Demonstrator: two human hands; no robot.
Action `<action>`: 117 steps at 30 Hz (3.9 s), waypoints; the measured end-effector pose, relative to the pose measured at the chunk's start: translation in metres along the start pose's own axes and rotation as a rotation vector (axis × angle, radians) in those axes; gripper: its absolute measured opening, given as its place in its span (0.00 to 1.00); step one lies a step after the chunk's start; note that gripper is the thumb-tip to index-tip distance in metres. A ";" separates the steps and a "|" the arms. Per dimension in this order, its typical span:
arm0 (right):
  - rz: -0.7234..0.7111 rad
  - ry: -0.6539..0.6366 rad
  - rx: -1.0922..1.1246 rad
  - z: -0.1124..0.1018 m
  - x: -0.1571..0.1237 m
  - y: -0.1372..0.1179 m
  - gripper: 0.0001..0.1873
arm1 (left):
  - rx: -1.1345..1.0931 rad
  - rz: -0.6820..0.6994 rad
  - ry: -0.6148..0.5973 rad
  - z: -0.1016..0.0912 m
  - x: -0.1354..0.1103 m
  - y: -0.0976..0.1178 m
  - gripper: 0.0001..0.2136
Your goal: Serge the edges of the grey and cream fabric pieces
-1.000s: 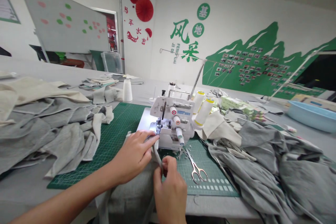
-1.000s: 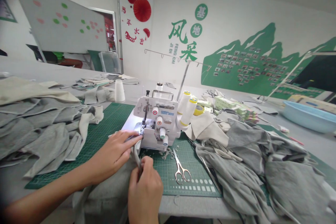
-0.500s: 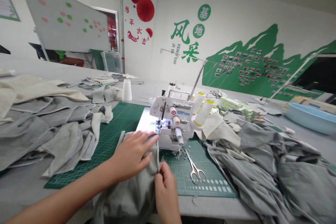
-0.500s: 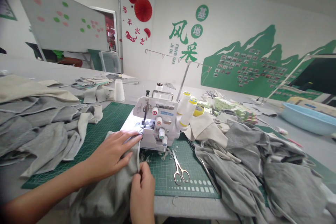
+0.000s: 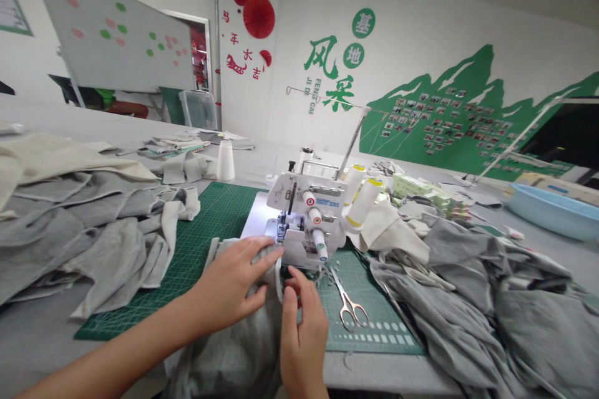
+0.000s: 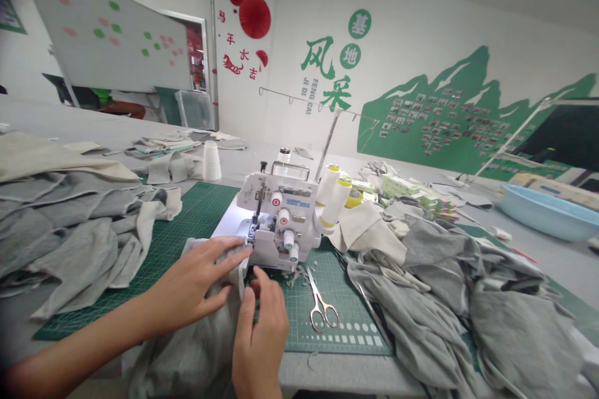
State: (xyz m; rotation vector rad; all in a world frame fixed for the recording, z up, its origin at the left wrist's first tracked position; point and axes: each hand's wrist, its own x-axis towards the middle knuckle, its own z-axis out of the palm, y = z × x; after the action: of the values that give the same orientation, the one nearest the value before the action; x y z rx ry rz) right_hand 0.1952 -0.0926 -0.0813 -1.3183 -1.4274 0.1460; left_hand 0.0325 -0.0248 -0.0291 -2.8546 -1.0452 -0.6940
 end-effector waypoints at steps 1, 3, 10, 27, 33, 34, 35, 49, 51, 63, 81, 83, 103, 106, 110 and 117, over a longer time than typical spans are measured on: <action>-0.030 -0.033 -0.017 -0.002 0.009 -0.002 0.18 | -0.001 -0.001 0.000 0.000 0.000 0.000 0.29; -0.068 -0.160 -0.066 -0.003 0.027 -0.005 0.19 | -0.004 -0.004 -0.003 0.000 0.000 -0.001 0.28; 0.019 -0.292 0.075 0.009 0.047 0.009 0.20 | -0.060 0.072 -0.042 -0.004 -0.003 -0.012 0.31; 0.357 -0.037 0.576 0.017 0.039 0.020 0.16 | -0.091 0.049 -0.062 -0.006 0.008 -0.012 0.31; 0.263 -0.079 0.450 0.020 0.038 0.018 0.18 | -0.108 0.051 -0.017 -0.002 0.008 -0.013 0.31; 0.252 -0.083 0.434 0.020 0.038 0.018 0.17 | -0.107 0.050 -0.008 -0.002 0.007 -0.013 0.32; 0.241 -0.087 0.425 0.020 0.038 0.018 0.17 | -0.103 0.047 -0.002 -0.001 0.006 -0.012 0.32; -0.041 0.118 0.018 0.019 0.004 -0.009 0.08 | -0.065 0.051 -0.055 0.001 0.013 -0.018 0.35; -0.029 0.105 -0.009 0.020 0.005 -0.008 0.06 | -0.050 0.051 -0.051 0.001 0.013 -0.017 0.34; 0.225 0.015 0.146 0.020 0.006 -0.013 0.04 | -0.034 0.070 -0.050 -0.005 0.015 -0.016 0.33; 0.197 0.019 0.129 0.022 0.001 -0.012 0.13 | -0.028 0.084 -0.066 -0.005 0.014 -0.018 0.38; 0.193 0.002 0.145 0.021 0.002 -0.012 0.11 | -0.034 0.104 -0.067 -0.005 0.014 -0.022 0.37; 0.010 -0.199 0.000 0.016 0.044 -0.003 0.17 | -0.016 0.148 -0.164 -0.015 0.019 -0.028 0.32; 0.038 -0.206 0.003 0.019 0.043 -0.001 0.17 | -0.045 0.148 -0.200 -0.018 0.019 -0.029 0.31; 0.092 -0.226 0.016 0.019 0.041 0.003 0.19 | -0.196 0.139 -0.268 -0.028 0.020 -0.036 0.36; 0.121 -0.224 -0.040 0.023 0.039 0.005 0.23 | -0.749 -0.266 0.202 -0.036 0.046 -0.056 0.11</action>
State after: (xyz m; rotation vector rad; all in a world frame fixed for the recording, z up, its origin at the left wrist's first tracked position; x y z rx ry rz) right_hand 0.1913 -0.0494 -0.0693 -1.4573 -1.5433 0.3566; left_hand 0.0152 0.0403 0.0150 -3.1126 -1.3738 -1.6692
